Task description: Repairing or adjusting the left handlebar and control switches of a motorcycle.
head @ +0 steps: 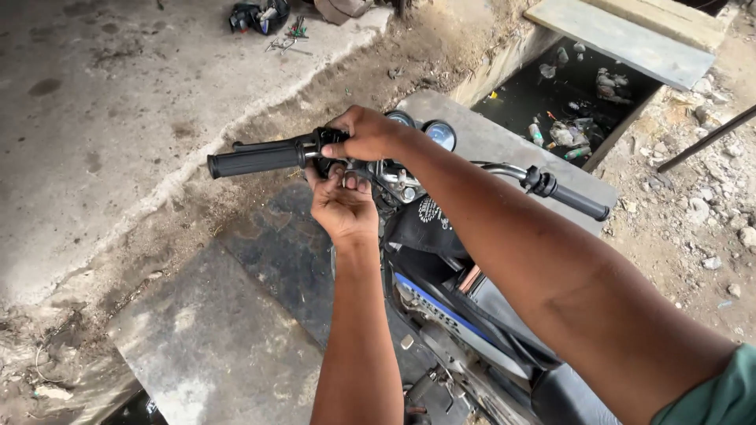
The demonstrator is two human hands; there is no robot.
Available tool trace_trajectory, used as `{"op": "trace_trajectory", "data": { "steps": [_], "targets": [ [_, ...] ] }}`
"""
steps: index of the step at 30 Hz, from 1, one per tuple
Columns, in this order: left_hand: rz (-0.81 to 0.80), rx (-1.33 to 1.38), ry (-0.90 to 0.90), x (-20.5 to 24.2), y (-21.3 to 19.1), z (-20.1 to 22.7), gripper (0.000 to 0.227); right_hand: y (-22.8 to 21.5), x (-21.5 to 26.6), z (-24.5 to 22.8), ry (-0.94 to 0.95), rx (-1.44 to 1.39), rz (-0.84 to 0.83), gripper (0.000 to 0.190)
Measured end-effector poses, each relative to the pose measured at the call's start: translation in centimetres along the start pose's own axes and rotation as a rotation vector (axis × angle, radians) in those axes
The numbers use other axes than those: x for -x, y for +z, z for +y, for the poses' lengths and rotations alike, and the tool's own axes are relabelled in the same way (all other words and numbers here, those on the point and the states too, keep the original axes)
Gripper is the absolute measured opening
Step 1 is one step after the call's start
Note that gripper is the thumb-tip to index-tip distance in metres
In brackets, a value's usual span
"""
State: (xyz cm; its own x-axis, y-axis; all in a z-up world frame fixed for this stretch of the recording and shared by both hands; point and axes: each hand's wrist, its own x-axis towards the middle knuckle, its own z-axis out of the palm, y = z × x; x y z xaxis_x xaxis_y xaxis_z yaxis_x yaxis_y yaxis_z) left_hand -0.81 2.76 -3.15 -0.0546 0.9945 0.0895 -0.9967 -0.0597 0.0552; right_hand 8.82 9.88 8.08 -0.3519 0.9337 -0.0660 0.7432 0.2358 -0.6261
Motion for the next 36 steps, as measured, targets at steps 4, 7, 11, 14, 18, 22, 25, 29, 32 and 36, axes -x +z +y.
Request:
{"op": "trace_trajectory", "data": {
  "steps": [4,7,11,14,18,22,25,29,32,36],
  "targets": [
    [0.158,-0.154,0.022,1.3,2.4,-1.0,0.097,-0.3,0.1,-0.2,-0.028,0.019,-0.003,0.050],
    [0.191,-0.351,0.043,2.0,2.8,-1.3,0.101,-0.5,0.3,-0.3,-0.058,0.032,-0.016,0.049],
    [0.207,-0.430,0.036,2.8,3.9,-1.5,0.100,-0.2,-0.2,0.5,-0.041,0.051,-0.027,0.050],
    [0.202,-0.481,0.027,2.7,3.5,-1.7,0.099,-0.2,-0.7,0.9,-0.096,0.045,-0.018,0.052],
    [0.208,-0.572,-0.010,2.7,3.2,-1.7,0.103,-0.3,-0.4,0.9,-0.067,0.060,-0.033,0.055],
    [0.185,-0.540,-0.033,2.7,3.2,-1.1,0.106,-0.4,-0.8,1.2,-0.114,0.045,-0.025,0.054],
    [0.124,-0.452,-0.058,2.8,2.7,-0.6,0.104,-0.6,-0.6,1.1,-0.075,0.051,-0.067,0.054],
    [0.156,-0.476,-0.041,2.8,2.5,0.5,0.099,0.0,-0.9,2.3,-0.064,0.004,-0.022,0.052],
    [0.152,-0.377,-0.030,2.1,2.4,1.0,0.096,0.1,-0.8,2.9,-0.089,-0.106,0.029,0.052],
    [0.133,-0.311,-0.042,2.1,3.2,0.1,0.099,-0.7,0.1,0.7,0.128,-0.161,0.023,0.054]
  ]
}}
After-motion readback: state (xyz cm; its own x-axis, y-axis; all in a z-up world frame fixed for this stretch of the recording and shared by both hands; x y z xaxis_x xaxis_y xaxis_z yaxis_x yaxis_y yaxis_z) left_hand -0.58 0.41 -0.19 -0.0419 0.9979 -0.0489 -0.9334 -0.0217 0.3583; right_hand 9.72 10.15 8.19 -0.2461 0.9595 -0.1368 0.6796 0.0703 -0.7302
